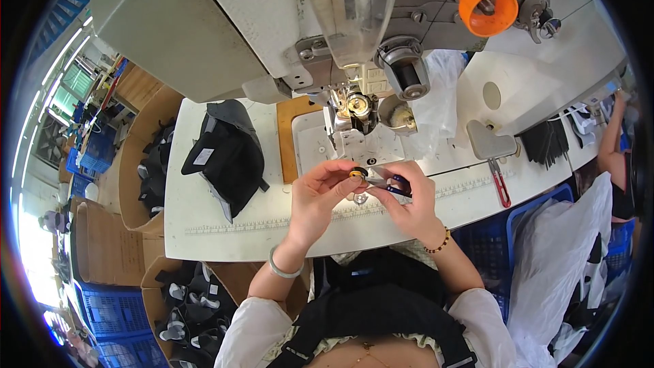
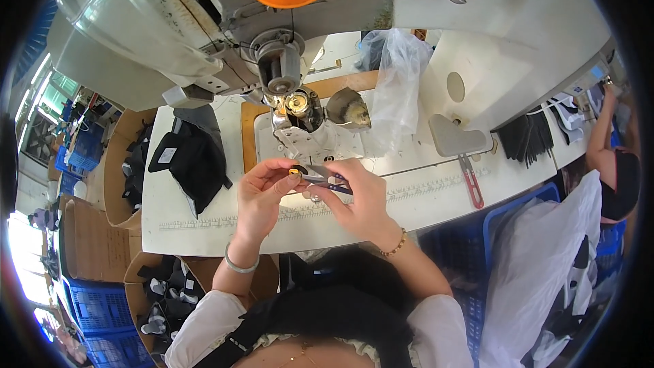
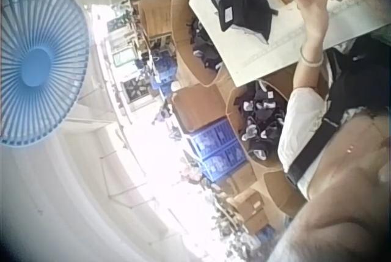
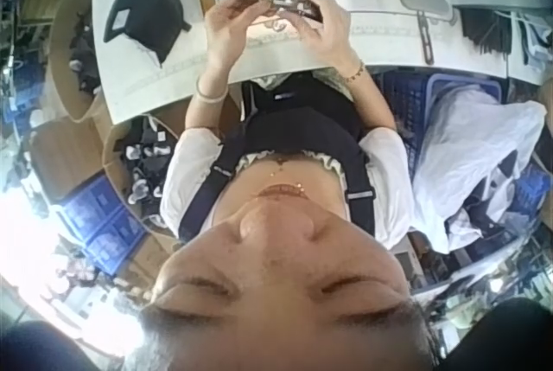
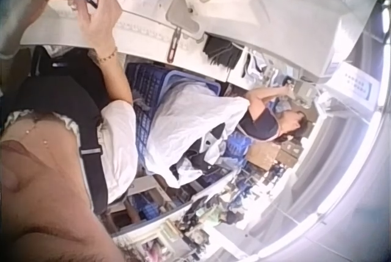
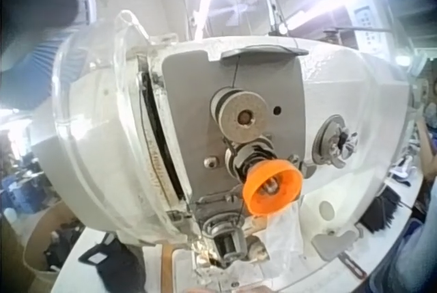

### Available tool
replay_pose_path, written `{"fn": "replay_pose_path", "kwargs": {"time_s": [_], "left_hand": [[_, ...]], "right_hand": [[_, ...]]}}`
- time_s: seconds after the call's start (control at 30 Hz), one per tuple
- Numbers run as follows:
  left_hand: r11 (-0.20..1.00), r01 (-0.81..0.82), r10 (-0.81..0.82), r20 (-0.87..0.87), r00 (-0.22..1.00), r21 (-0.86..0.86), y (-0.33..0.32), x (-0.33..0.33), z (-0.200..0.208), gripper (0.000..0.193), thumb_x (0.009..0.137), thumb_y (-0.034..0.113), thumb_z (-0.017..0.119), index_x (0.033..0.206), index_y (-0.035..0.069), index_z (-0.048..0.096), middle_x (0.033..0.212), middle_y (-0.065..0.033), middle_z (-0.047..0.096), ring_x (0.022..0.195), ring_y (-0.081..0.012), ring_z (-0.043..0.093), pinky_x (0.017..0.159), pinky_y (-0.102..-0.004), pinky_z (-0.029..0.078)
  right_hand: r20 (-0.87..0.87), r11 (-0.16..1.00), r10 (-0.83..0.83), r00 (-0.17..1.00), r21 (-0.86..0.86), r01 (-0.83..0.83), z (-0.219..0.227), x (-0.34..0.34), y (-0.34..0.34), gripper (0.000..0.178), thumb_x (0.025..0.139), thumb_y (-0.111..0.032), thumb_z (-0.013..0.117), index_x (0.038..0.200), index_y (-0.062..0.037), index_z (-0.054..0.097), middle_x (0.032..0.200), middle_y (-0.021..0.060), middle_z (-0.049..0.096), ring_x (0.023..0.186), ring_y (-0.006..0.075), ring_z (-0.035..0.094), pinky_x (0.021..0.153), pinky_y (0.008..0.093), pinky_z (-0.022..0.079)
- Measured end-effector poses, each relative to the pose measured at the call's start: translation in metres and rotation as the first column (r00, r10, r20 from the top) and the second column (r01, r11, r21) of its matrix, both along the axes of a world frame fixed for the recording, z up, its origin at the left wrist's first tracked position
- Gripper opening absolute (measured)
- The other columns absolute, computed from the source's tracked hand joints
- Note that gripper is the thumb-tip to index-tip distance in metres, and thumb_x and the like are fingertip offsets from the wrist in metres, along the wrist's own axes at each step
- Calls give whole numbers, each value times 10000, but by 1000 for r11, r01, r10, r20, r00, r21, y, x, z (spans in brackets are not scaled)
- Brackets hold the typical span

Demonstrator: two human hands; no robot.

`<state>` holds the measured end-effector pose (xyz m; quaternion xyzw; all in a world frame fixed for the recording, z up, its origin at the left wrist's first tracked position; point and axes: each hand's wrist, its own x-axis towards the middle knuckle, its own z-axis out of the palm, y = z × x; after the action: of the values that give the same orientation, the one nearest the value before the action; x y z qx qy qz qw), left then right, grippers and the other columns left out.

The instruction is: Stitching black shoe components using an industrial sewing machine.

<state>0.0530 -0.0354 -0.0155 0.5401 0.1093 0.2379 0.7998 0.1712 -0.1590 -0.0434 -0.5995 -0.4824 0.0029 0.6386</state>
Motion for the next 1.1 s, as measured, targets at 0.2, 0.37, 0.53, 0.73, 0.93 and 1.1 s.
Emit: {"fn": "replay_pose_path", "kwargs": {"time_s": [0.2, 0.37, 0.53, 0.73, 0.93, 1.1], "left_hand": [[991, -36, 33, 28, 999, 125, -9, -2, 5, 208, 849, -6, 573, 1045, -57, 529, 947, -121, 617, 839, -158, 615, 730, -255, 503], [995, -7, 8, -9, 1000, 102, -9, 2, 7, 219, 841, -16, 579, 1049, -57, 524, 944, -115, 613, 837, -150, 612, 731, -248, 505], [893, -196, 205, 22, 979, 405, -19, 1, 7, 247, 821, -57, 582, 1063, -51, 536, 947, -86, 588, 834, -134, 611, 709, -230, 510], [932, -178, 187, 4, 982, 315, -12, 2, 4, 202, 807, -96, 572, 1007, -65, 562, 1033, -103, 548, 871, -152, 610, 748, -240, 522], [734, -355, 310, 179, 934, 579, -15, 5, 0, 212, 758, -132, 585, 951, -45, 576, 1020, -124, 574, 935, -188, 601, 795, -273, 514], [380, -438, 336, 319, 886, 815, -15, 7, -6, 243, 730, -131, 600, 943, -16, 600, 1007, -135, 595, 934, -213, 608, 771, -272, 519]], "right_hand": [[-182, 994, 108, 977, 3, -110, -1, 1, -6, 333, 743, -101, 715, 1011, -30, 532, 887, 42, 595, 722, 91, 564, 548, 223, 430], [-143, 997, 58, 988, 59, -50, 1, 0, -3, 351, 722, -78, 722, 1021, -34, 542, 866, 68, 626, 708, 117, 594, 531, 253, 438], [383, 994, -70, 921, 104, 32, 2, 20, -5, 373, 686, -79, 740, 996, -25, 540, 837, 120, 616, 602, 156, 555, 511, 249, 417], [333, 994, -29, 942, -89, 62, 23, 18, -8, 312, 691, -92, 733, 957, -46, 576, 678, 55, 566, 580, 147, 556, 487, 256, 407], [-661, 948, 195, 724, -62, -312, 23, 7, -14, 172, 804, -114, 650, 936, -19, 594, 619, -33, 489, 454, 15, 379, 396, 199, 257], [-859, 908, 270, 435, 76, -412, 27, -3, -5, 162, 839, -148, 628, 930, -14, 630, 539, -63, 450, 410, -4, 315, 370, 187, 184]]}}
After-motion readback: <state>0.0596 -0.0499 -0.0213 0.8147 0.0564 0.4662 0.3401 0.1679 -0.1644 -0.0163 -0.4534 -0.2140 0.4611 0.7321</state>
